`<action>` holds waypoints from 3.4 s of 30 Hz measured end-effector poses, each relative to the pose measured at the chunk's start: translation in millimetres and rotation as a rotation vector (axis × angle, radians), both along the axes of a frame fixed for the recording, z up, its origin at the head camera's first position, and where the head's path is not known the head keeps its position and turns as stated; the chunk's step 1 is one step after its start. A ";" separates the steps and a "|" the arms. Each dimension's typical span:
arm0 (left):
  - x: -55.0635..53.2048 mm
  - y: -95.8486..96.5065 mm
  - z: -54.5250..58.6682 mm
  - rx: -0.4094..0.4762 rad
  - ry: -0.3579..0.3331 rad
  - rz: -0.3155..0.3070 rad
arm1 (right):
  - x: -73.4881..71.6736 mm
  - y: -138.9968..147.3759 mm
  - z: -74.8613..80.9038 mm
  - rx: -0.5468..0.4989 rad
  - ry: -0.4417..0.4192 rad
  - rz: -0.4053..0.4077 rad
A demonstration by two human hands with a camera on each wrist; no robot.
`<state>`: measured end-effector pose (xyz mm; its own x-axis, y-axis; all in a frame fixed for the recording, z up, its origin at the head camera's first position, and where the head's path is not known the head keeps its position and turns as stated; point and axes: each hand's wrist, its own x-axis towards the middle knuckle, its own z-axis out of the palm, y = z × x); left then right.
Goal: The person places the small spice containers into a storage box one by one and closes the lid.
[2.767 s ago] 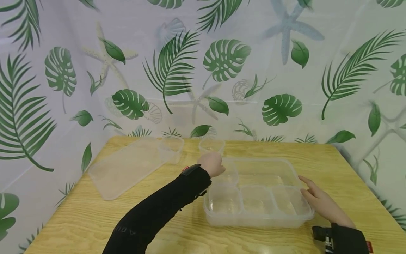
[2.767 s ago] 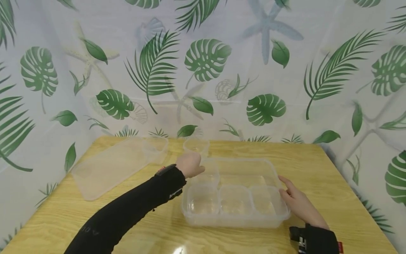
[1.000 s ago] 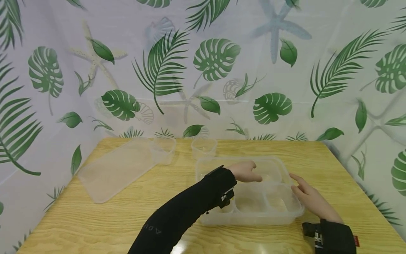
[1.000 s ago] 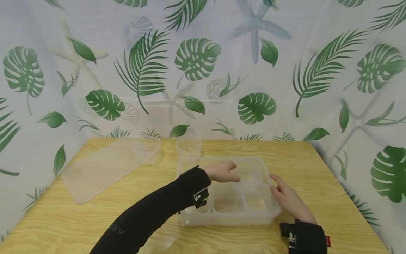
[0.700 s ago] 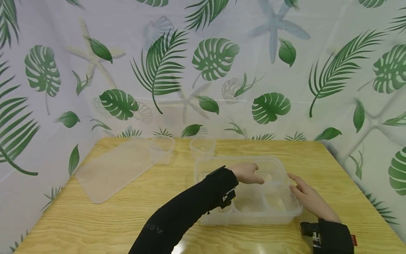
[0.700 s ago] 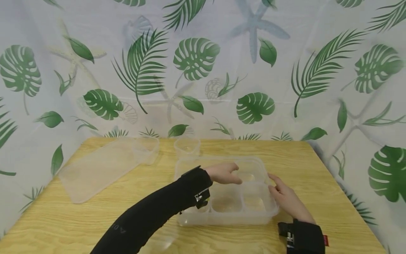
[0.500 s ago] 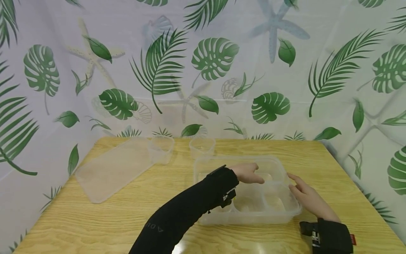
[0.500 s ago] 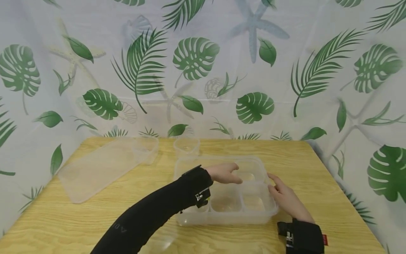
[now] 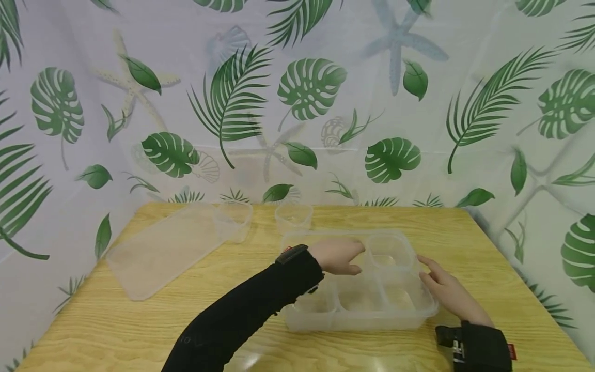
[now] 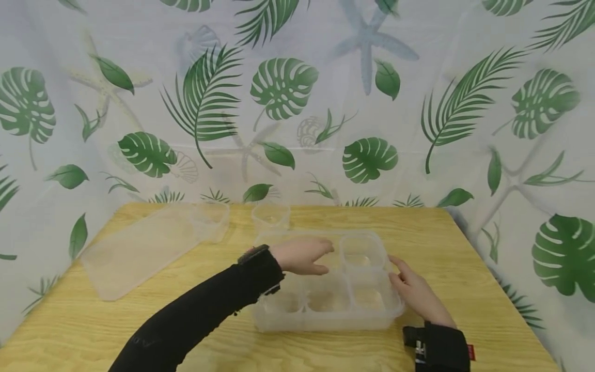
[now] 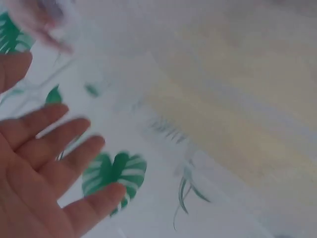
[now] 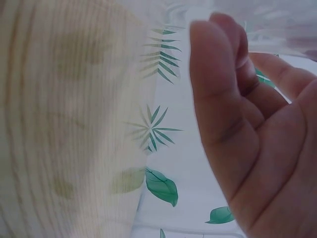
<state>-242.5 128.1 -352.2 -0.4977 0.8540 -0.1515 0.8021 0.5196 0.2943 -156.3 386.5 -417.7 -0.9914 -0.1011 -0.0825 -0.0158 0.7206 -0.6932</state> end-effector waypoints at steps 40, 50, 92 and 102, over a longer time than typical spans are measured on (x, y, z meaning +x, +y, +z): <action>-231.6 -117.5 -247.3 0.127 0.393 0.360 | -0.4 -0.9 -0.8 -0.037 0.006 0.002; -214.5 -111.6 -231.3 0.139 0.530 0.350 | -1.4 -1.2 -0.6 -0.032 -0.005 -0.010; -48.1 -111.9 -36.8 0.213 0.651 0.505 | -4.4 -2.7 -2.4 -0.025 -0.007 -0.011; -10.0 -87.5 -1.8 0.440 0.870 0.292 | -3.2 -3.4 -0.9 -0.024 -0.010 -0.009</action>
